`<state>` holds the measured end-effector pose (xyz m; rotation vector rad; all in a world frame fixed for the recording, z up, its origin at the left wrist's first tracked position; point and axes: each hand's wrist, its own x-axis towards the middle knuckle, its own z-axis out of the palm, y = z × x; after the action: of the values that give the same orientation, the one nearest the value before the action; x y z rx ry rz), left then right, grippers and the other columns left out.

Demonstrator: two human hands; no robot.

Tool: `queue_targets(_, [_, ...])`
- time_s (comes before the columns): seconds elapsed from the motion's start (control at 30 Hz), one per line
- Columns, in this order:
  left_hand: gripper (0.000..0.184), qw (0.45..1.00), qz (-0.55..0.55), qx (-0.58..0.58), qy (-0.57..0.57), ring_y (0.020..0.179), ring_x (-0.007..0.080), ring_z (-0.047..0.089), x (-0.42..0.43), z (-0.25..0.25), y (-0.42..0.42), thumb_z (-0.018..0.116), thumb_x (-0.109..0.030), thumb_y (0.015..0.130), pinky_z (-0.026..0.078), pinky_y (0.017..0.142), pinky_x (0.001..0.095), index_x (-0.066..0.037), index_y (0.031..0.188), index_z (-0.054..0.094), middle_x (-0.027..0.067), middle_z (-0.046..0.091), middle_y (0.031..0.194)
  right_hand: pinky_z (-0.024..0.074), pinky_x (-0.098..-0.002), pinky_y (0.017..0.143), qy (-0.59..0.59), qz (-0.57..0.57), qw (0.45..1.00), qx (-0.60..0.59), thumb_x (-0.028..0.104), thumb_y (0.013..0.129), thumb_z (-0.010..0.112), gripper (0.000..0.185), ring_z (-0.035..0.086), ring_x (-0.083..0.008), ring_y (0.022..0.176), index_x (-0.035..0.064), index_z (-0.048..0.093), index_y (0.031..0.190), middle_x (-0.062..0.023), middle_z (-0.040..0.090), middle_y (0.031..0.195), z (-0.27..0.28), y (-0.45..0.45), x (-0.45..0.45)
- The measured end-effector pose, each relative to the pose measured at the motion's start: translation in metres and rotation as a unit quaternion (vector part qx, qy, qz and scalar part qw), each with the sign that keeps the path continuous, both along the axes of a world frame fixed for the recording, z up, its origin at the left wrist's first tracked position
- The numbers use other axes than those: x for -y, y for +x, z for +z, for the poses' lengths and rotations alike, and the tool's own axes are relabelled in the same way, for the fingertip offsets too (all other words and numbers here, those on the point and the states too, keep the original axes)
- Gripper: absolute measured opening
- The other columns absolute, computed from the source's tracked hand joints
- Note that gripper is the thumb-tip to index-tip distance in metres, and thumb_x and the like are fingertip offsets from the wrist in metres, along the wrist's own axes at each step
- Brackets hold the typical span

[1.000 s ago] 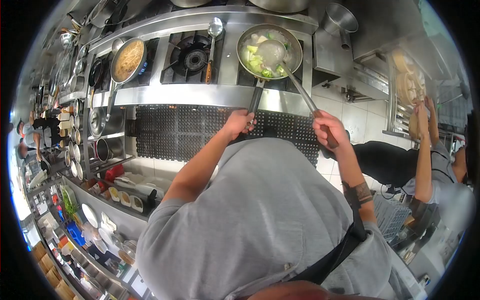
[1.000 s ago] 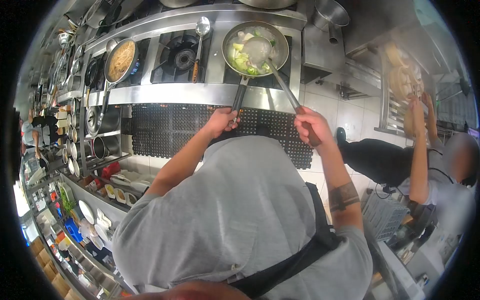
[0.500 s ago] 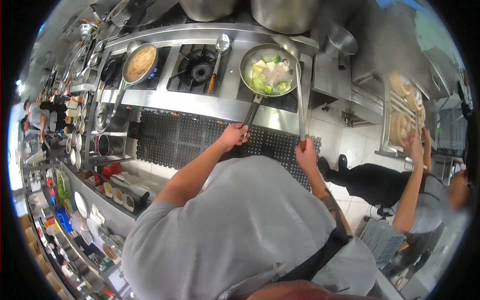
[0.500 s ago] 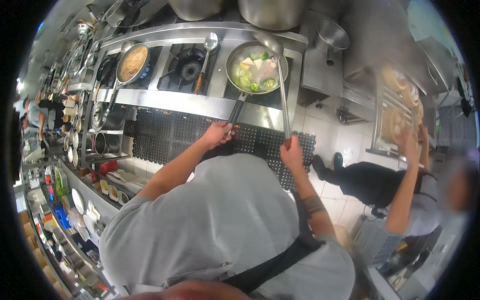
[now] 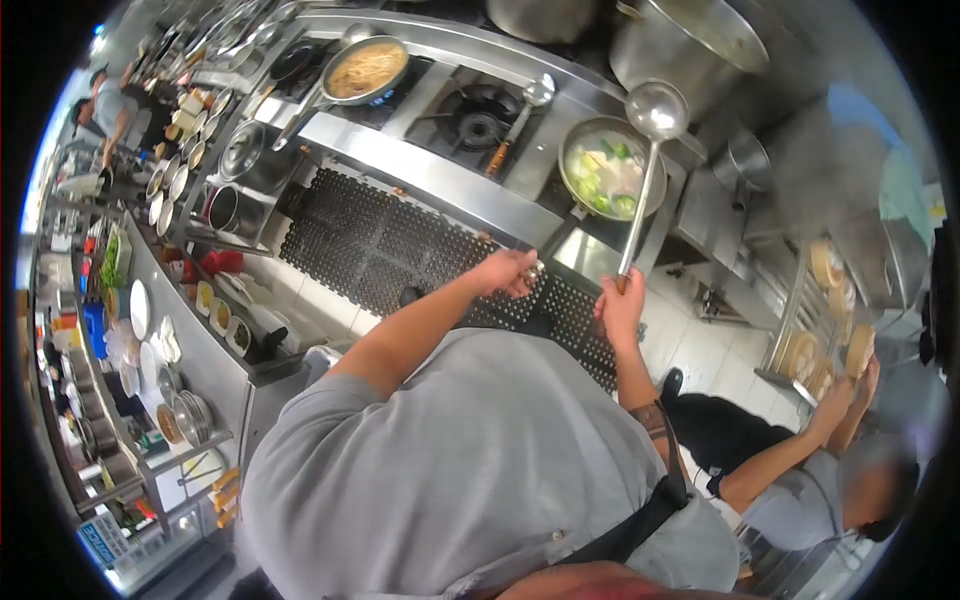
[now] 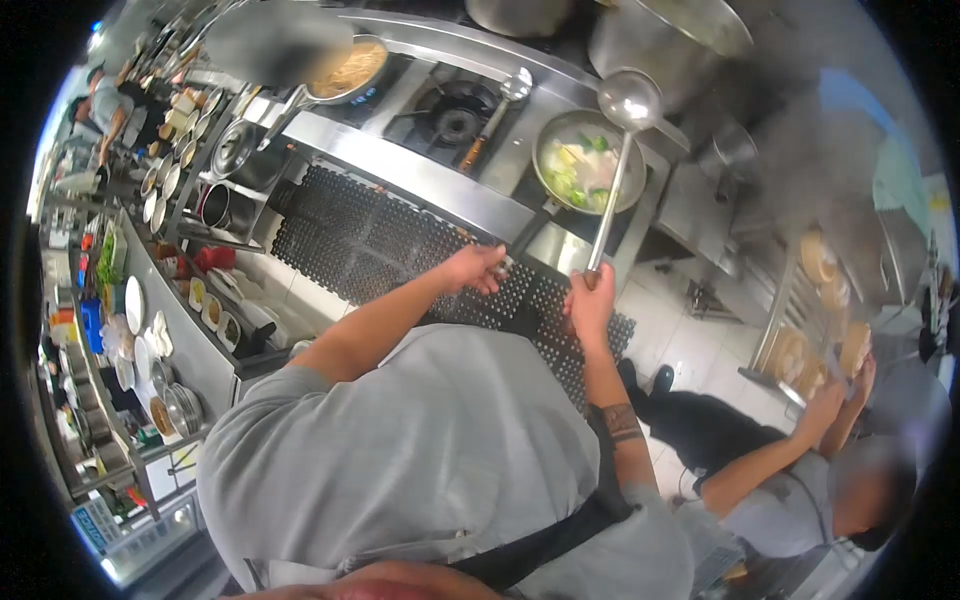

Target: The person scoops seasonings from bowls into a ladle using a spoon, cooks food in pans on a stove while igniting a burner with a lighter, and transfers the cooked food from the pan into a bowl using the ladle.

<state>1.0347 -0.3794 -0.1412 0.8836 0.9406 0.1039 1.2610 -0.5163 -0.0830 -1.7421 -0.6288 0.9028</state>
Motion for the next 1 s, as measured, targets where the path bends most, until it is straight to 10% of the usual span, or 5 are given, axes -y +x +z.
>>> queue_targets(0.2, [0.059, 0.842, -0.273, -0.208, 0.415, 0.103, 0.0482, 0.065, 0.013, -0.115, -0.176, 0.052, -0.051, 0.098, 0.05, 0.095, 0.0521, 0.005, 0.105, 0.072, 0.0281, 0.07, 0.107, 0.0445, -0.0306, 0.037, 0.065, 0.018, 0.974, -0.216, 0.011, 0.093, 0.068, 0.025, 0.054, -0.0146, 0.046, 0.0078, 0.047, 0.104, -0.0037, 0.054, 0.07, 0.036, -0.069, -0.071])
queue_targets(0.37, [0.039, 0.724, -0.404, -0.386, 0.405, 0.085, 0.029, 0.074, 0.032, -0.188, -0.411, 0.064, -0.04, 0.092, 0.059, 0.081, 0.0423, -0.003, 0.097, 0.075, 0.0172, 0.076, 0.09, 0.0443, -0.0331, 0.04, 0.024, 0.0, 0.964, -0.265, 0.006, 0.089, 0.064, 0.021, 0.056, -0.0185, 0.05, 0.0086, 0.046, 0.099, -0.0055, 0.052, 0.068, 0.017, -0.156, -0.156])
queue_targets(0.53, [0.017, 0.824, -0.305, -0.456, 0.144, 0.058, 0.0282, 0.067, 0.063, -0.216, -0.585, 0.064, -0.017, 0.094, 0.055, 0.052, 0.0402, -0.008, 0.107, 0.07, 0.0103, 0.065, 0.073, 0.0436, -0.0339, 0.04, -0.03, 0.028, 0.982, -0.182, 0.003, 0.083, 0.061, 0.014, 0.051, -0.0185, 0.048, 0.0051, 0.05, 0.09, -0.0074, 0.052, 0.066, -0.044, -0.213, -0.249])
queue_targets(0.63, [0.027, 0.873, 0.287, -0.394, 0.008, 0.051, 0.0241, 0.064, 0.089, -0.149, -0.602, 0.063, -0.024, 0.093, 0.051, 0.051, 0.0392, 0.002, 0.089, 0.069, 0.0137, 0.068, 0.068, 0.0427, -0.0345, 0.039, -0.038, -0.013, 0.99, -0.134, 0.003, 0.082, 0.06, 0.009, 0.051, -0.018, 0.049, 0.0035, 0.051, 0.081, -0.0076, 0.052, 0.066, -0.073, -0.242, -0.296])
queue_targets(1.0, [0.023, 0.932, 0.229, -0.257, -0.112, 0.063, 0.0191, 0.066, 0.067, -0.111, -0.578, 0.064, -0.022, 0.097, 0.054, 0.054, 0.0354, -0.002, 0.106, 0.069, 0.0079, 0.066, 0.076, 0.0531, -0.0466, 0.055, -0.085, -0.086, 0.993, 0.005, 0.008, 0.078, 0.061, 0.015, 0.064, -0.0311, 0.06, -0.0045, 0.059, 0.086, -0.0188, 0.064, 0.075, -0.16, -0.299, -0.378])
